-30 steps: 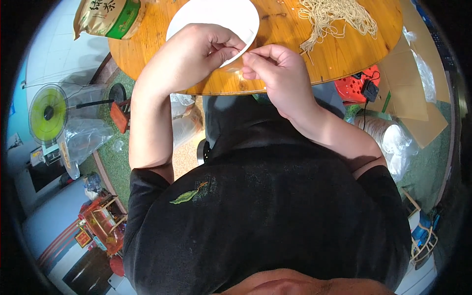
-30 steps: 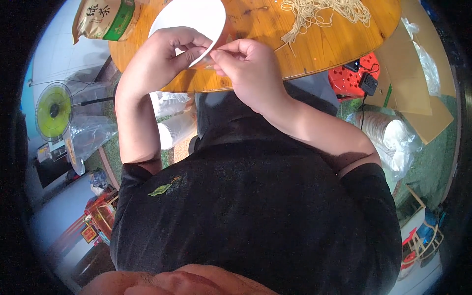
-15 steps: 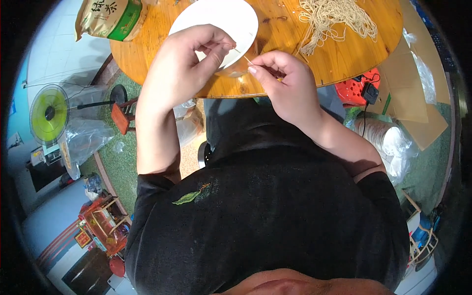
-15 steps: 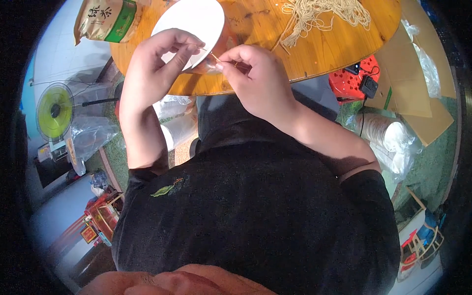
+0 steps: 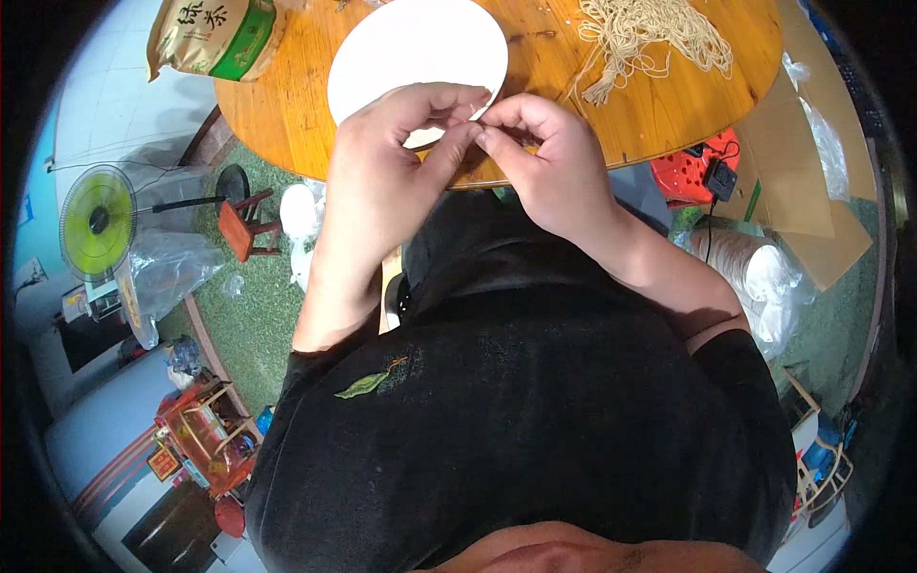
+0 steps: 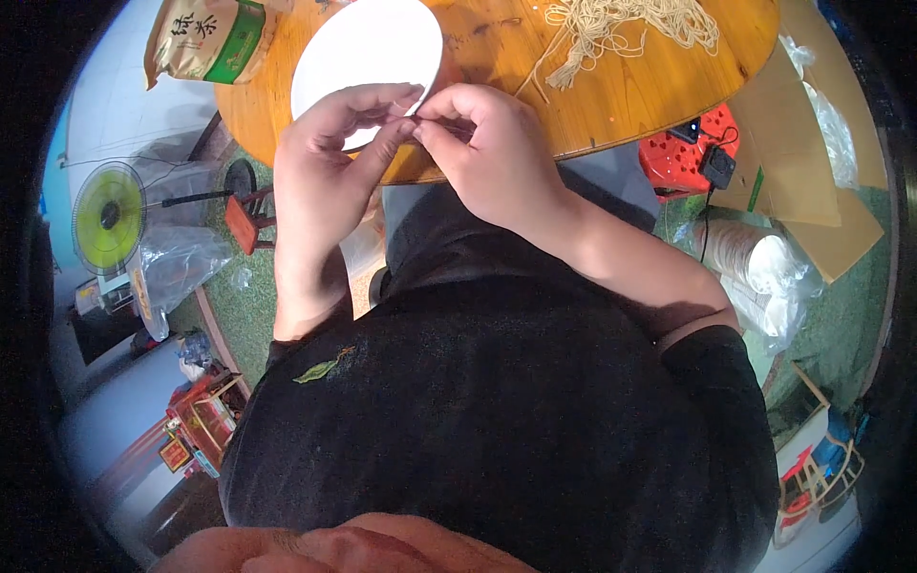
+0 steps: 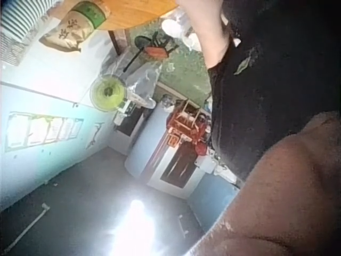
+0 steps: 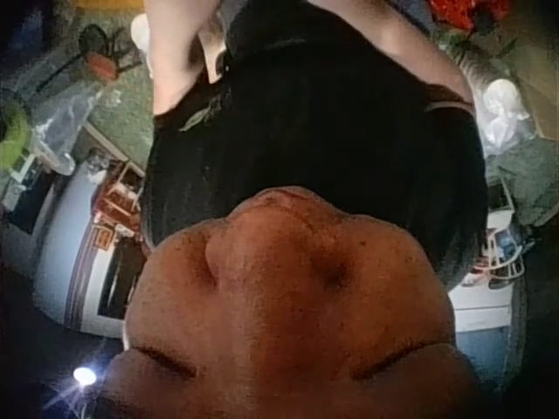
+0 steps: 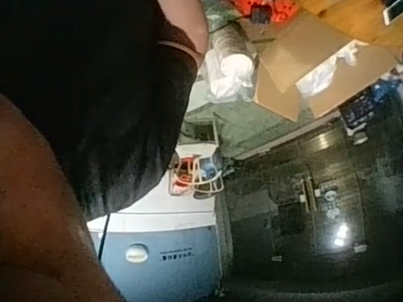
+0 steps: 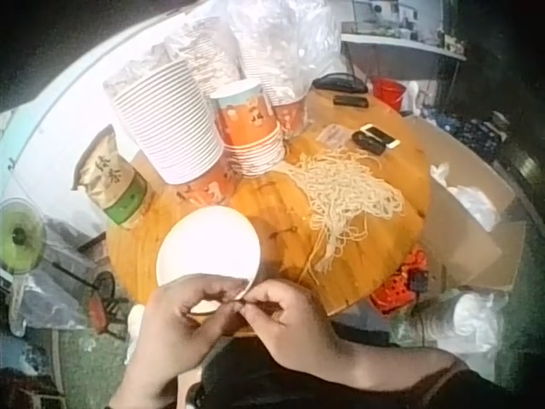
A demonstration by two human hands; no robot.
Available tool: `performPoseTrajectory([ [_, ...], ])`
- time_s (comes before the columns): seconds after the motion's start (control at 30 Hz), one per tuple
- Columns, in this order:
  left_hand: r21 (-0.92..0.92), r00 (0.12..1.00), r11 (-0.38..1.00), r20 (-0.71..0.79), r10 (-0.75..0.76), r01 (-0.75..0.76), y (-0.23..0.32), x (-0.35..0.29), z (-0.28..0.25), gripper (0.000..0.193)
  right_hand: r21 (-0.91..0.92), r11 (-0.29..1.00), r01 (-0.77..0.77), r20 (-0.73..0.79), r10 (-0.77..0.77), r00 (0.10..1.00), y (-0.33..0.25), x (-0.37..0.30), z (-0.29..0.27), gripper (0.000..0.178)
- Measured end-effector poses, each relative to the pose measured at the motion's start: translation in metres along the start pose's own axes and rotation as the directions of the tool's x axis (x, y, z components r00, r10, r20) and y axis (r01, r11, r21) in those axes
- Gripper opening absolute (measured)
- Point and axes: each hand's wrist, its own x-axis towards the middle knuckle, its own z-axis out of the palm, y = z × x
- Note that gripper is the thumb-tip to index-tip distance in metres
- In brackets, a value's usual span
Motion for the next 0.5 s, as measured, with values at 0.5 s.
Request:
performPoseTrajectory([
  [0.5,-0.139,0.971,0.981,-0.177,-0.158,0.135,-0.003,0.000,0.006,0.012,-0.437,0.888,0.141,0.234,-0.039,0.972,-0.041,0.007,-0.052,0.012],
])
